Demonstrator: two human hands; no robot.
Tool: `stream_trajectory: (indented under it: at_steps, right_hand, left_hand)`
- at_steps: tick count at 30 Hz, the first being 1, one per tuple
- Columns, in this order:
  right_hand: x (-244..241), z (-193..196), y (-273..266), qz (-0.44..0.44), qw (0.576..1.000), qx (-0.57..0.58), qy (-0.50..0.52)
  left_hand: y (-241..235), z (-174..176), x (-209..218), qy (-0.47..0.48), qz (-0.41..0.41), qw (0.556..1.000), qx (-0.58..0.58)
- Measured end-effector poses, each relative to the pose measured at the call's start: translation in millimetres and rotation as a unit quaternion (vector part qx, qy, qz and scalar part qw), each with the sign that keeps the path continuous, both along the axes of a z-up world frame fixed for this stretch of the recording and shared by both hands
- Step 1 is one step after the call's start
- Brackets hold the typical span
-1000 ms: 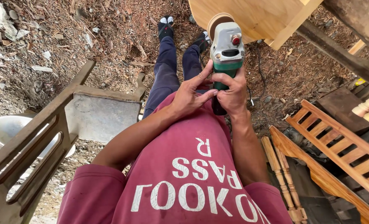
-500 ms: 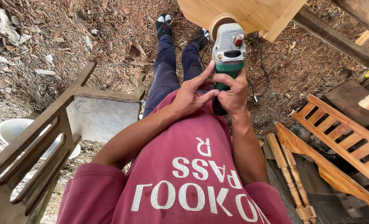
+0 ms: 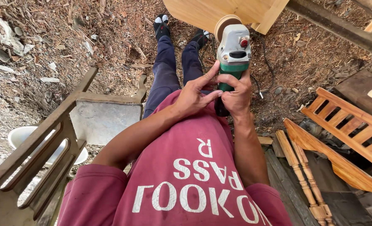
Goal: The person uses a handheld angle grinder with a sanding disc to smooth the edges and surfaces of a wooden chair frame. They move the tool along the legs and seat frame, occasionally pausing to touch the wood with their hand.
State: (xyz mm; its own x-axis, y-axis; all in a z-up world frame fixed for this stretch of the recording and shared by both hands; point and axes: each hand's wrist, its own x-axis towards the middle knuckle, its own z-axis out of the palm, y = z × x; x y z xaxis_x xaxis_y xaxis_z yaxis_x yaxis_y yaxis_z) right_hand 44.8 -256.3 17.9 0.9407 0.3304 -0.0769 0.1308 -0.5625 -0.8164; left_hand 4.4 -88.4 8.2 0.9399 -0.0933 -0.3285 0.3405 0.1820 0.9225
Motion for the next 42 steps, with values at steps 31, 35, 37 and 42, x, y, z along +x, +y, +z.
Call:
stream_trajectory:
  at_steps: [31,35,37,42]
  right_hand:
    - [73,26,30,0.057,0.997,0.026,-0.047]
    - [95,21,70,0.065,0.997,0.026,-0.034]
    - [103,16,87,0.068,0.997,0.017,-0.032]
    - [120,8,124,0.093,0.995,0.017,-0.025]
  left_hand:
    - [28,27,53,-0.03,0.017,0.999,0.027]
    - [66,20,69,-0.032,0.027,0.999,0.022]
    - [86,20,78,-0.033,0.035,0.999,0.025]
    - [124,16,93,-0.019,0.043,0.999,0.027]
